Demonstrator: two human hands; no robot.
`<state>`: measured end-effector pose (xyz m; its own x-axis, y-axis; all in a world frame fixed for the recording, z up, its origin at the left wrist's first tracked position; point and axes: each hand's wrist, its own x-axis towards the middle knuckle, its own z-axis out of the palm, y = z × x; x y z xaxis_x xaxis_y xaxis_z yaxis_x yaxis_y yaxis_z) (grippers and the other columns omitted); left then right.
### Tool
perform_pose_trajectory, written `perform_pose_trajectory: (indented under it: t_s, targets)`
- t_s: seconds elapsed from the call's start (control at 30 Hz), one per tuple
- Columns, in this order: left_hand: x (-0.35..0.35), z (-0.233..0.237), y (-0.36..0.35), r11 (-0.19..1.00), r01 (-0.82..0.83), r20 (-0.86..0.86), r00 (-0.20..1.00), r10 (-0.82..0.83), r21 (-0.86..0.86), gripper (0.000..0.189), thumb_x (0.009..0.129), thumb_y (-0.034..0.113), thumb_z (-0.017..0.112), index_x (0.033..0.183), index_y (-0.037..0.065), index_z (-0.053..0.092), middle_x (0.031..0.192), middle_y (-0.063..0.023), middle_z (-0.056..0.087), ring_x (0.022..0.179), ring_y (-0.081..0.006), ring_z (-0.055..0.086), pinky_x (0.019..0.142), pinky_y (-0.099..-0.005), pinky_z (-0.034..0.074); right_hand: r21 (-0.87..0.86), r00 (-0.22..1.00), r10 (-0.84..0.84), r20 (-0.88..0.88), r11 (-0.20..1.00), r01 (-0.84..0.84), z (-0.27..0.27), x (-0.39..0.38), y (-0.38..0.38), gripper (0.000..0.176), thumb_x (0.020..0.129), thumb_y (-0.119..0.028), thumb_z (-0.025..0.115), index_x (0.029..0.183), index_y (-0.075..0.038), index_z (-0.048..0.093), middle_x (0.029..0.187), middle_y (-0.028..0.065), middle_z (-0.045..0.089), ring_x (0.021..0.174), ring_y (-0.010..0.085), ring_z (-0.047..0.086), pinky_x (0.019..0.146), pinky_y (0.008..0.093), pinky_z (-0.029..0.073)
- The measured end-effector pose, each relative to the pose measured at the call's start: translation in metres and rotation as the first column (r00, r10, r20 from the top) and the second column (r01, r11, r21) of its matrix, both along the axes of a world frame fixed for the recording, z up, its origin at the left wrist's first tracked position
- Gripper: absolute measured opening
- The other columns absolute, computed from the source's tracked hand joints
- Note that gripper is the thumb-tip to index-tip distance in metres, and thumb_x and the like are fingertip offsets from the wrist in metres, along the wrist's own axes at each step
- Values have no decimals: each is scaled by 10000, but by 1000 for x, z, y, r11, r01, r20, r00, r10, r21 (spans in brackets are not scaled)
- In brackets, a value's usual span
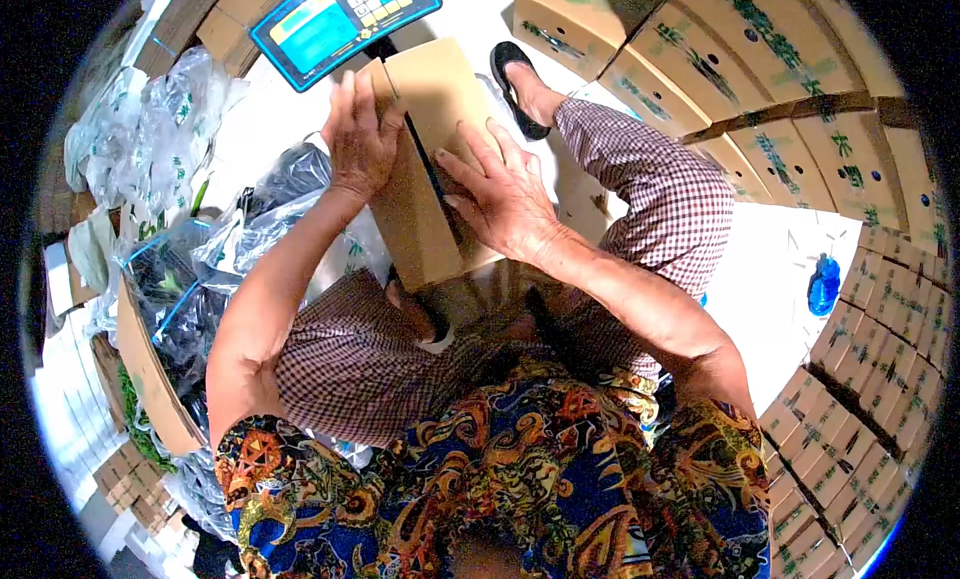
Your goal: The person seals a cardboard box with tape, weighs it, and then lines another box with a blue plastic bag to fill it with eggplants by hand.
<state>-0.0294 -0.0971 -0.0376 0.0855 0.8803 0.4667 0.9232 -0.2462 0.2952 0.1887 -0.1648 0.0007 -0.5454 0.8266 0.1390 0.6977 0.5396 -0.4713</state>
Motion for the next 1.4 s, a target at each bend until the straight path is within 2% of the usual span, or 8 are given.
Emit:
perform_pose_trajectory:
  t_s: [0.27, 0.6, 0.73, 0.8, 0.83, 0.87, 0.97, 1.4]
  targets:
    - [-1, 2, 3, 993, -78, -148, 987, 64, -91, 613, 887, 458, 520, 1381, 151, 324, 1394, -212, 313, 1292, -476, 259, 972, -573, 367, -278, 959, -231, -162, 944, 181, -1, 0, -3, 726, 800, -390, 680, 1411, -156, 365, 1455, 275, 174, 1279, 468, 307, 1049, 496, 308]
    - [-1, -7, 27, 997, -54, -197, 979, 62, 48, 611, 842, 486, 560, 1342, 160, 428, 1347, -168, 393, 1242, -424, 351, 891, -563, 438, -191, 972, -201, -125, 966, 175, -17, -7, 11, 739, 834, -471, 614, 1450, -212, 297, 1458, 271, 167, 1281, 461, 324, 1034, 478, 344]
    - [-11, -7, 28, 1000, -31, -240, 970, 28, -7, 610, 836, 508, 558, 1329, 164, 459, 1325, -144, 417, 1237, -399, 369, 785, -562, 489, -264, 991, -126, 40, 955, 132, -13, -6, 17, 743, 875, -548, 512, 1476, -232, 213, 1479, 269, 143, 1328, 424, 292, 1072, 465, 309]
    - [-14, -10, 29, 998, -49, -230, 972, 37, -47, 632, 859, 549, 507, 1363, 178, 425, 1349, -151, 400, 1260, -396, 343, 904, -589, 391, -261, 976, -43, 214, 960, 99, -15, -2, 41, 754, 882, -547, 499, 1488, -247, 163, 1484, 265, 157, 1312, 418, 327, 1081, 474, 295]
    - [-12, -10, 30, 998, -50, -235, 971, 40, -34, 636, 867, 559, 490, 1374, 182, 413, 1359, -158, 392, 1267, -399, 335, 939, -591, 354, -161, 896, 150, 419, 983, -89, -7, 6, 60, 785, 891, -547, 476, 1498, -225, 96, 1441, 263, 301, 1252, 404, 419, 1048, 461, 337]
    - [-10, -11, 30, 998, -48, -242, 970, 39, -29, 641, 875, 569, 473, 1384, 187, 402, 1370, -164, 383, 1274, -402, 326, 974, -593, 316, -496, 865, 208, 458, 866, 55, 31, -5, 67, 850, 878, -412, 598, 1497, -180, 63, 1312, 269, 444, 1178, 378, 470, 979, 420, 407]
    - [-16, -18, 37, 1000, -20, -233, 972, 13, -25, 631, 902, 565, 427, 1404, 185, 377, 1400, -190, 356, 1298, -402, 311, 1036, -554, 237, -524, 790, 319, 524, 851, 4, 61, -19, 87, 941, 839, -365, 665, 1497, -178, 19, 1033, 193, 652, 955, 345, 619, 894, 408, 475]
    - [2, 3, 62, 997, 19, -281, 960, 4, 80, 538, 832, 465, 588, 1272, 166, 511, 1068, -125, 562, 978, -318, 550, 809, -462, 455, -609, 915, 398, 67, 742, -279, 14, 33, 135, 887, 851, -288, 655, 1500, -261, 52, 1060, 163, 654, 1032, 259, 614, 904, 367, 457]
